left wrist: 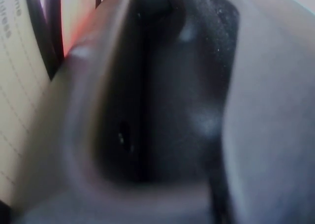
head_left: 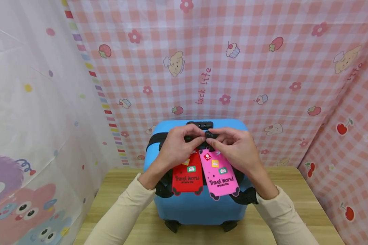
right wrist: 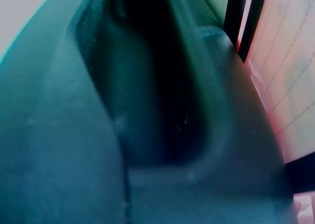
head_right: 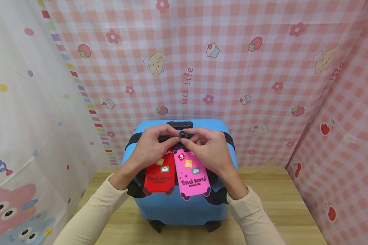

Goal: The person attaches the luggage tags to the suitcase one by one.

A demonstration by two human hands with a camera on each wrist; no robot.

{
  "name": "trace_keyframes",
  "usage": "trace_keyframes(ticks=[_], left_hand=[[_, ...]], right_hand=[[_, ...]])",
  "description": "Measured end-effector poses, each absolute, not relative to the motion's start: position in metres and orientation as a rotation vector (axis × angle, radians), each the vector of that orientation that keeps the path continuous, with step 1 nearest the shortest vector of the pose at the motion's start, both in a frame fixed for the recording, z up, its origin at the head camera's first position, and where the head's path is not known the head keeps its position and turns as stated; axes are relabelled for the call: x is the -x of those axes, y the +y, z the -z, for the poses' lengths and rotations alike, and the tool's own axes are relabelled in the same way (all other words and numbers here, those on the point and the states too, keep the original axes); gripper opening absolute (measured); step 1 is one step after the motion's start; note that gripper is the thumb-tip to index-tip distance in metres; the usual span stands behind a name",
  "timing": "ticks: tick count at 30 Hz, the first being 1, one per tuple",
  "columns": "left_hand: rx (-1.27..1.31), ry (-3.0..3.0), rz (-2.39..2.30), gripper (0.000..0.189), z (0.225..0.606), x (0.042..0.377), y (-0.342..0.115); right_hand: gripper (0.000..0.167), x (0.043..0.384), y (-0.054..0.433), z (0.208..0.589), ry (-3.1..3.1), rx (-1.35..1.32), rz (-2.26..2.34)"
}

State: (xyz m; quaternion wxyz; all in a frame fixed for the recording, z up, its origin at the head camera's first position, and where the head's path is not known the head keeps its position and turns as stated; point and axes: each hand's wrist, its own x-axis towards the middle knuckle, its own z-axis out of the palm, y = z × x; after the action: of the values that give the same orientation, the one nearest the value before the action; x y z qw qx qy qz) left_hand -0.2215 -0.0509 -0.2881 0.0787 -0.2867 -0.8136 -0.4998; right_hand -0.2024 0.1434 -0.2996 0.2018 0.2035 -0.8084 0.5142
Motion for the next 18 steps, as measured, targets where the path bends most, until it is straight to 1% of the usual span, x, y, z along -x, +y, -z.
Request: trace_keyframes(ticks=[5,11,18], left_hand=[[0.836,-2.423,1.56,0.01,0.2879,0.2214,-0.052],[0.872,-2.379,1.67,0.019,0.2882,0.2223,-0.0538],[0.89,-2.37,1.584,0.022,0.2888,0.2222,-0.0539]], right_hand=[[0.027,0.2034,0.1432,0.298,-2.278,-0.546,-1.432],[0.027,0.2042,0.1432,0.2967,-2.285,-0.542,-1.437],[0.028,0.2041,0.1425,0.2984,-2.272,-0.545,-1.367]])
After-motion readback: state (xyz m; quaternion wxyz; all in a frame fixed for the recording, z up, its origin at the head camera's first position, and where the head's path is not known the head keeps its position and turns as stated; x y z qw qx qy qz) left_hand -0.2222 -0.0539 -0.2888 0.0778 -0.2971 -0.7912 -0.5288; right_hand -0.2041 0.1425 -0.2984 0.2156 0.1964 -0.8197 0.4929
